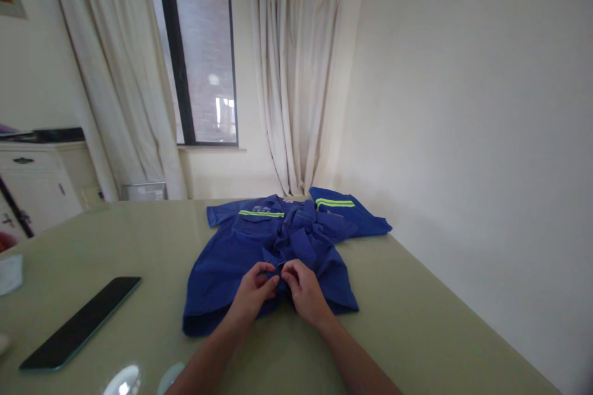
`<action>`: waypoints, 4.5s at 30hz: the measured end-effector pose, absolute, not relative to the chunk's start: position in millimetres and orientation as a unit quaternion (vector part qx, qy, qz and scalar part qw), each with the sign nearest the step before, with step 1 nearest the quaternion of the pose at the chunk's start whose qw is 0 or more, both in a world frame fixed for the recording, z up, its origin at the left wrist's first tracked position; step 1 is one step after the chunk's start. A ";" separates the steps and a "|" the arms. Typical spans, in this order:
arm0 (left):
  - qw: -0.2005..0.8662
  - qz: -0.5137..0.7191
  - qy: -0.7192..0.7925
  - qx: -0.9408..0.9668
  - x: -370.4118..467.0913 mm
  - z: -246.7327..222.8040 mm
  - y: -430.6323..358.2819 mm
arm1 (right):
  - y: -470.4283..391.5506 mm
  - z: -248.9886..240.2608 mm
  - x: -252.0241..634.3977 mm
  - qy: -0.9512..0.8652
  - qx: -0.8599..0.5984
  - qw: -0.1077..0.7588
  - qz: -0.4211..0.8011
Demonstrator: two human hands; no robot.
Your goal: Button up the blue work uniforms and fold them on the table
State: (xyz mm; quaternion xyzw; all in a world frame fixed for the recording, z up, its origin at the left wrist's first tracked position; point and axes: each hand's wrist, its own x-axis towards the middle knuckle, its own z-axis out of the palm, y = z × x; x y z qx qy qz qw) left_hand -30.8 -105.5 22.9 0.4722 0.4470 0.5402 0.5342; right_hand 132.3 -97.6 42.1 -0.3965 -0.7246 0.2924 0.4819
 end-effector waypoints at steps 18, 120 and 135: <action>0.189 0.423 0.426 0.777 -44.0 41.5 -116.7 | -80.6 17.9 127.4 -0.612 -0.396 0.472 0.496; 0.366 0.436 0.483 0.665 -20.6 25.4 -115.3 | -95.6 54.3 135.1 -0.488 -0.334 0.497 0.635; 0.414 0.507 0.502 0.566 -26.3 16.1 -107.9 | -100.9 49.4 137.7 -0.695 -0.433 0.481 0.315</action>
